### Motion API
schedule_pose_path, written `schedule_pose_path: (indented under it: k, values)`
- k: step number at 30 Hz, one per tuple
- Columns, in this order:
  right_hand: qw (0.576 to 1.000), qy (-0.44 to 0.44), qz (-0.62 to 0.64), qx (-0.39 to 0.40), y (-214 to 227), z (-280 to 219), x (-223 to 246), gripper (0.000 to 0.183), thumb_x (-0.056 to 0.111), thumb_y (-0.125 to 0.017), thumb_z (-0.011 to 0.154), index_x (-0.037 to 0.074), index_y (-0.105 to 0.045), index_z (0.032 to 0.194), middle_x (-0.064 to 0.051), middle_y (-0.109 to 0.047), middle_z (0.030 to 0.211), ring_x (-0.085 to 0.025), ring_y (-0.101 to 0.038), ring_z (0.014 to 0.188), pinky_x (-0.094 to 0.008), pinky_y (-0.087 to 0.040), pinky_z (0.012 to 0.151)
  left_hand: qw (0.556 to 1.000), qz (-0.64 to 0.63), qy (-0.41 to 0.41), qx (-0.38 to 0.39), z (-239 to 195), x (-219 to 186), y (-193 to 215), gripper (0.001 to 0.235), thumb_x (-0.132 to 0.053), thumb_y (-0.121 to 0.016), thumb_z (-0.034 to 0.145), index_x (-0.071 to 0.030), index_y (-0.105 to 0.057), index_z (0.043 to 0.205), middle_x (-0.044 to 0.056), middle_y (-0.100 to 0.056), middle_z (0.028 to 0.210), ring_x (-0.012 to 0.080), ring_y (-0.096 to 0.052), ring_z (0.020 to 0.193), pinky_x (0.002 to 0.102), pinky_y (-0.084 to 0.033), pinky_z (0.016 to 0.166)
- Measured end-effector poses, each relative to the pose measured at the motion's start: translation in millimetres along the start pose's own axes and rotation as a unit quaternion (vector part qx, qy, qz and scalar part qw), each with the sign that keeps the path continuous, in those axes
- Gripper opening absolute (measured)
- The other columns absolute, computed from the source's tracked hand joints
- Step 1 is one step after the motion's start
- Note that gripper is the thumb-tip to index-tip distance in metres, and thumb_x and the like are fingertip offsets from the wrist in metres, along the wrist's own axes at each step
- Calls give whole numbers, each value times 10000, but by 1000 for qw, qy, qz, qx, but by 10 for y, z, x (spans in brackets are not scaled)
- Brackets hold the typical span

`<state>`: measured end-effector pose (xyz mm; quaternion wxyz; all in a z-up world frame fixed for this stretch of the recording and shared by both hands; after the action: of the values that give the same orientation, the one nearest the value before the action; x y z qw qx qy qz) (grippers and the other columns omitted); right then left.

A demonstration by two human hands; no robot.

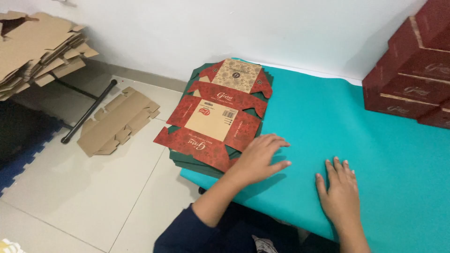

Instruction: The person assembles a flat-packed cardboard box by folding the flaps and tucking the tabs into slots to form a rectangular container. They then close the lid and place the finished box on a stack of similar boxes.

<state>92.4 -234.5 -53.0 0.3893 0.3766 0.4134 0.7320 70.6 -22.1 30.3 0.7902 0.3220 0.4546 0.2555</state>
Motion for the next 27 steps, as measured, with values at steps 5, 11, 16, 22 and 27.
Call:
schedule_pose_path:
  k: [5,11,16,22,27]
  values:
    - [1000,-3,2,5,31,1,38,537,357,-468,916,39,-504,1348,-200,-448,1443,-393,-354,1375,-503,-268,1121,982,119,103,103,-660,603,590,915,-616,-694,684,-135,-362,1389,149,-287,1464,366,-144,1396,562,-80,1103]
    - [999,-16,22,23,71,15,53,548,365,-446,929,35,-477,1364,-196,-416,1456,-389,-316,1385,-502,-231,1137,962,94,168,193,-978,976,704,996,-467,-782,715,-140,-230,1478,106,-138,1561,317,-62,1442,488,-80,1146]
    - [1000,-4,15,-3,143,6,100,528,353,-486,917,30,-517,1333,-200,-449,1439,-395,-359,1366,-498,-251,1135,944,-31,263,196,-908,865,953,884,-372,-768,713,-137,-329,1443,17,-262,1545,163,-140,1455,456,-141,1133]
    - [991,-87,-24,103,116,14,78,482,399,-414,983,130,-495,1374,-95,-425,1479,-287,-308,1427,-445,-211,1190,936,-16,302,182,-836,895,1142,763,-223,-864,615,-117,-563,1308,60,-500,1414,243,-381,1373,399,-253,1156]
    - [991,-82,-24,104,107,-2,72,477,407,-409,985,142,-490,1374,-87,-418,1478,-281,-302,1427,-444,-206,1190,934,-60,303,179,-827,966,1187,688,-210,-828,654,-104,-584,1289,94,-545,1374,291,-430,1334,433,-303,1124]
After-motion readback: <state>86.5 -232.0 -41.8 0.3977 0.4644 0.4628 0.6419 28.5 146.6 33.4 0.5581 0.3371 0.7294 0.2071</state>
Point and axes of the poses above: each hand's wrist, its own z-axis towards the middle knuckle, its own y-axis out of the back of the hand, x = y × z, the point moved 8 cm from there along z, towards the middle knuckle
